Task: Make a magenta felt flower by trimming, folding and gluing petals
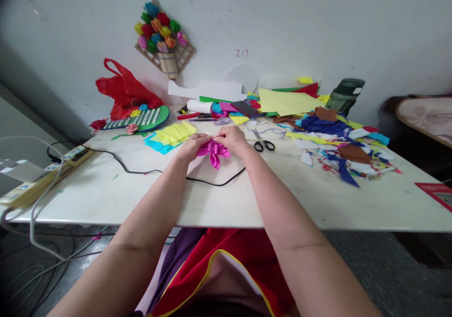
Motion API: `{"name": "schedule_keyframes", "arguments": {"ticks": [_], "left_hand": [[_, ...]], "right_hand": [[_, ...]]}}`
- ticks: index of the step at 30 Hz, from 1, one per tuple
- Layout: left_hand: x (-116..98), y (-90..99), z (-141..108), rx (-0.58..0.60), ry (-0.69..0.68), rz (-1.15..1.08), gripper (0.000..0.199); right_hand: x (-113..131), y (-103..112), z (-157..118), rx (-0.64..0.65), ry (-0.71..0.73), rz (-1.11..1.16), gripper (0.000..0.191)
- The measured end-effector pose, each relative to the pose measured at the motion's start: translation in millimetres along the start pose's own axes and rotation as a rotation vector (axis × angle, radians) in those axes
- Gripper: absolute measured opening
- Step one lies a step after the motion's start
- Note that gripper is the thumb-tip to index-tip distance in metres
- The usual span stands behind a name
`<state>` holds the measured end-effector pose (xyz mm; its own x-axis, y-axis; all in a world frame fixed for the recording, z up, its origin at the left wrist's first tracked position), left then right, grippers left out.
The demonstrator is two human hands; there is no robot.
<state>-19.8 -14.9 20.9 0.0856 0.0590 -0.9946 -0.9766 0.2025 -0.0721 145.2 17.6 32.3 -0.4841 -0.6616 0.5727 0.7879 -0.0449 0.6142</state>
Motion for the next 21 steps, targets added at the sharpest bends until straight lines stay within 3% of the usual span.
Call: {"name": "schedule_keyframes", "arguments": {"ticks": [13, 21], "left_hand": [[-1.0, 0.7, 0.1, 0.02, 0.011, 0.029, 0.036], [0.0, 3.1, 0.4, 0.079, -0.007, 0.103, 0.031]], "right_hand": [[5.6, 8.1, -2.4, 0.09, 0.01, 0.097, 0.016], [2.7, 14.6, -2.3, 0.226, -0.017, 0.038, 0.019]]}}
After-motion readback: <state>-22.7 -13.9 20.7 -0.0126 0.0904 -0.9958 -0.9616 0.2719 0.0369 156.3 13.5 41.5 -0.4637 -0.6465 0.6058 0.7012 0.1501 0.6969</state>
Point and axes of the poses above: each hand's wrist, its own z-axis towards the middle knuckle, its own y-axis out of the back of the hand, x = y × z, the point moved 1 cm from there along z, towards the middle knuckle, and after that the axes turned 2 degrees about y, right-handed, at the moved point
